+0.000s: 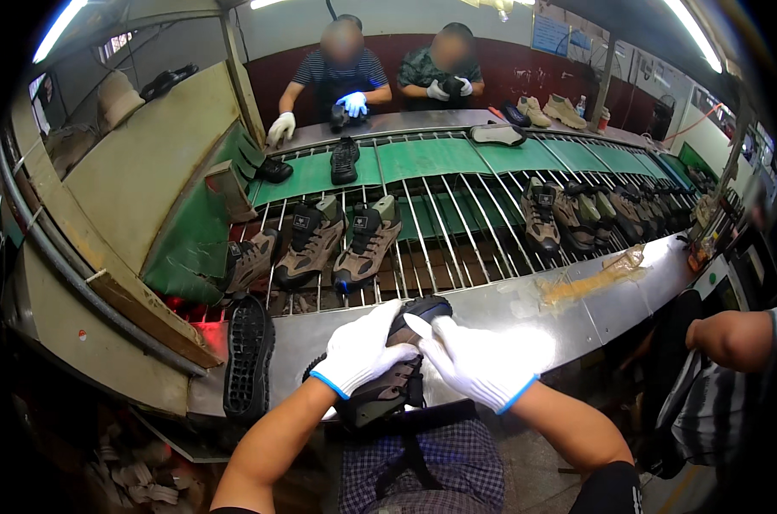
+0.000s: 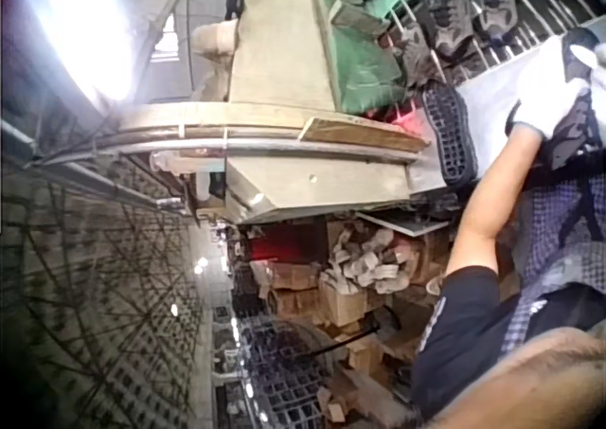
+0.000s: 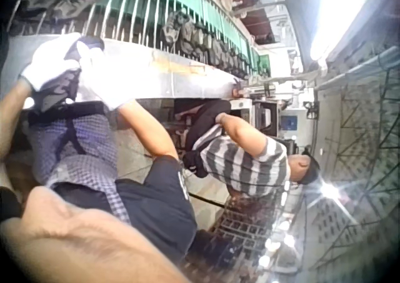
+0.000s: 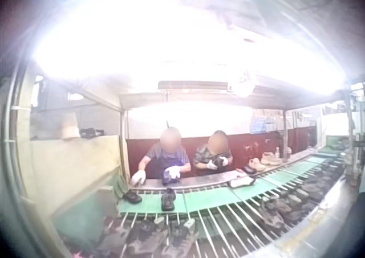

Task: The person cleans and handles shoes on a conveyor belt assembly line while other workers perform similar tasks across the table.

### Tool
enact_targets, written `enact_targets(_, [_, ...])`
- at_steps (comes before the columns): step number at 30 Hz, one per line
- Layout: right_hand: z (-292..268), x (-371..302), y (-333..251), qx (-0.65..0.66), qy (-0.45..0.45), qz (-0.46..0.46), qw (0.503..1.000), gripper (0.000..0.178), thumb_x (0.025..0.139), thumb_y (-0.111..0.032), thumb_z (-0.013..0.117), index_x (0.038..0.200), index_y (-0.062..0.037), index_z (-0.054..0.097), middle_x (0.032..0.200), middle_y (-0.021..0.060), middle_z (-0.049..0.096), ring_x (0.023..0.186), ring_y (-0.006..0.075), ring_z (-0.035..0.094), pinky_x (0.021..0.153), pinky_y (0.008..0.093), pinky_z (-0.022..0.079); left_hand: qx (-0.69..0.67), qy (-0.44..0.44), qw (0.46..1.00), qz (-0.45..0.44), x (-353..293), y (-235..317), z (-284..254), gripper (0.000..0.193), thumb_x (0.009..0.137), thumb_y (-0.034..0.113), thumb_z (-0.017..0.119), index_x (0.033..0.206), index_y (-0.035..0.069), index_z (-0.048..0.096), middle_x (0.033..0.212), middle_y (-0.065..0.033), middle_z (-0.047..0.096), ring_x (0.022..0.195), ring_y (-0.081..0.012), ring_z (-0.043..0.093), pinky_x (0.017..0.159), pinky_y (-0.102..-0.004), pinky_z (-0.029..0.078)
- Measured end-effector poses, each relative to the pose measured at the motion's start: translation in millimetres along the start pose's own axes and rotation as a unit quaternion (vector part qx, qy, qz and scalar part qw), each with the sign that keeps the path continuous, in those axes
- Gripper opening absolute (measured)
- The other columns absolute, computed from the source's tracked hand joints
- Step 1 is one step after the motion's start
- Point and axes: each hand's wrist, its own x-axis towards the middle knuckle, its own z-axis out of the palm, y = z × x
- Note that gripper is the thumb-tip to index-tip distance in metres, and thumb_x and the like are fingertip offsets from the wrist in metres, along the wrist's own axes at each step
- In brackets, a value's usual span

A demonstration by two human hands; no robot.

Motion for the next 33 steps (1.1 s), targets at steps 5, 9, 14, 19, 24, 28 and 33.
enact_targets(5, [12.6,15.8,16.2,-0.101,-0.090,-0.027,0.990,0.040,0.110,-0.043,0.054,0.106,-0.0039,0.057,0.077,0.0237,0.071,0.072,0.0453,0.072,0.066,0.0542,0.057,0.007,-0.014,0.999,0.040,-0.8,7.7,-4.0,0.079,0.087,0.050,0.078,0.150,0.009,0.053,0.135,-0.0192,0.070,0.119,-0.0381,0.071,0.100,-0.0479,0.058])
enact_targets(9, [8.5,23.9,11.6,-0.191,-0.056,-0.112,0.974,0.040,0.108,-0.041,0.056,0.100,-0.0022,0.059,0.068,0.0179,0.071,0.060,0.0395,0.072,0.056,0.0504,0.058,0.021,0.024,0.998,0.059,-3.5,0.5,-1.9,0.079,0.087,0.048,0.078,0.150,0.007,0.052,0.139,-0.0198,0.068,0.121,-0.0384,0.070,0.100,-0.0486,0.058])
enact_targets(14, [-1.0,16.3,5.6,-0.169,-0.117,-0.042,0.978,0.044,0.108,-0.047,0.055,0.107,-0.0035,0.059,0.081,0.0231,0.075,0.074,0.0435,0.075,0.069,0.0527,0.060,0.036,0.027,0.994,0.097,-38.9,-8.5,-32.4,0.093,0.080,0.046,0.088,0.154,0.006,0.048,0.155,-0.0185,0.055,0.139,-0.0374,0.058,0.114,-0.0449,0.049])
enact_targets(19, [-10.9,1.1,-17.7,-0.008,-0.094,0.028,0.995,0.037,0.106,-0.040,0.059,0.121,-0.0057,0.054,0.089,0.0244,0.073,0.082,0.0473,0.074,0.075,0.0540,0.059,0.082,0.063,0.995,-0.001,-125.1,-50.1,-36.4,0.112,0.071,0.053,0.093,0.158,0.003,0.042,0.166,-0.0244,0.041,0.152,-0.0463,0.040,0.125,-0.0501,0.038])
enact_targets(24, [7.9,-16.0,-63.7,-0.032,-0.226,-0.110,0.967,0.033,0.104,-0.031,0.065,0.104,0.0007,0.057,0.073,0.0208,0.068,0.063,0.0353,0.070,0.059,0.0483,0.057,0.092,0.086,0.992,0.005,-125.2,-47.0,-26.2,0.120,0.067,0.053,0.095,0.159,-0.001,0.040,0.168,-0.0280,0.035,0.154,-0.0499,0.035,0.126,-0.0529,0.036])
enact_targets(28, [9.3,-7.1,-73.1,-0.055,-0.170,-0.125,0.976,0.037,0.104,-0.036,0.065,0.102,0.0003,0.059,0.072,0.0209,0.069,0.062,0.0376,0.070,0.060,0.0488,0.057,0.115,0.087,0.989,0.016,-110.3,-41.8,-21.8,0.120,0.065,0.052,0.096,0.159,0.000,0.041,0.167,-0.0274,0.037,0.153,-0.0477,0.038,0.125,-0.0512,0.037])
enact_targets(33, [3.0,15.2,-41.3,-0.227,-0.069,-0.139,0.962,0.037,0.104,-0.039,0.062,0.100,-0.0023,0.063,0.072,0.0192,0.071,0.061,0.0369,0.072,0.057,0.0490,0.058,0.096,-0.003,0.995,0.014,-76.3,-32.3,-37.1,0.117,0.065,0.059,0.093,0.153,-0.002,0.045,0.144,-0.0207,0.058,0.129,-0.0385,0.060,0.108,-0.0483,0.050])
